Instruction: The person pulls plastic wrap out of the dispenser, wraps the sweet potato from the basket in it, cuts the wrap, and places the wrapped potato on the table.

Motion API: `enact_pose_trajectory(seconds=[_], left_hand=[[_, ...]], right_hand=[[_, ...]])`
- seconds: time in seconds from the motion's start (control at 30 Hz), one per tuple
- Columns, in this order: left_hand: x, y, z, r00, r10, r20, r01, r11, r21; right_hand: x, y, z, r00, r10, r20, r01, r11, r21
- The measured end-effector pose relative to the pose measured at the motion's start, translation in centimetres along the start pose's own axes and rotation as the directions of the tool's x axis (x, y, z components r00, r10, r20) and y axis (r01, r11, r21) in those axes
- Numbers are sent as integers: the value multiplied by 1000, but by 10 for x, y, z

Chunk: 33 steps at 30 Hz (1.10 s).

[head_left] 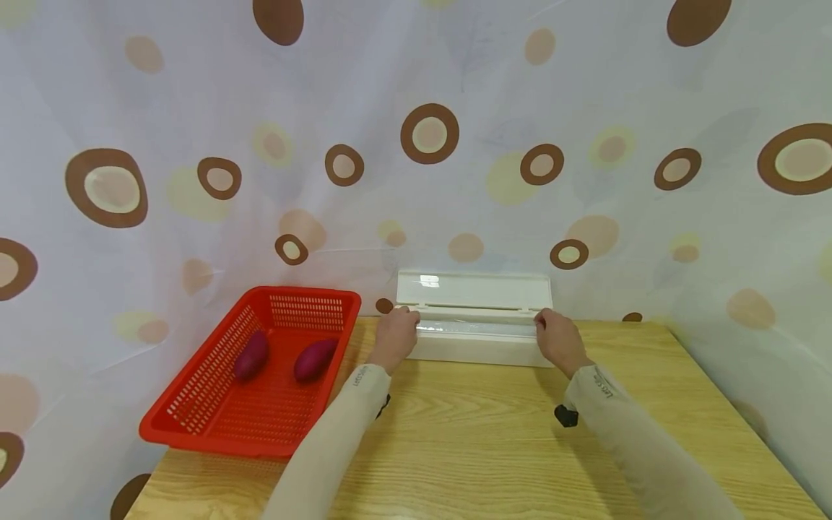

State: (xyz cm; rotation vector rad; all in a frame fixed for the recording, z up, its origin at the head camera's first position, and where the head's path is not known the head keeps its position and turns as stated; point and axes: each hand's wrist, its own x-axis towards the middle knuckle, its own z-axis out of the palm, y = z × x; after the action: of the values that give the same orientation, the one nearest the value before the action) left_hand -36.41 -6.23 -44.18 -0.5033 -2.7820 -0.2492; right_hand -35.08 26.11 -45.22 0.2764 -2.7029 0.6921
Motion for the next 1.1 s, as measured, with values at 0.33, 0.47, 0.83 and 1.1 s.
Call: enact_pose_trajectory(seconds=[0.33, 0.47, 0.83, 1.1], left_hand=[[9, 7, -2, 984, -177, -8, 167, 941, -295], [13, 9, -5, 980, -200, -12, 183, 916, -357], [20, 13, -14, 975, -214, -62, 169, 890, -423], [25, 18, -27, 974, -217, -68, 163, 874, -457]], right_hand=[[4, -10, -1, 997, 14, -73, -8, 997, 73], [6, -12, -2, 993, 6, -118, 4, 997, 83], [11, -19, -10, 990, 56, -126, -38, 989, 141], [16, -27, -20, 987, 49, -155, -25, 988, 153]])
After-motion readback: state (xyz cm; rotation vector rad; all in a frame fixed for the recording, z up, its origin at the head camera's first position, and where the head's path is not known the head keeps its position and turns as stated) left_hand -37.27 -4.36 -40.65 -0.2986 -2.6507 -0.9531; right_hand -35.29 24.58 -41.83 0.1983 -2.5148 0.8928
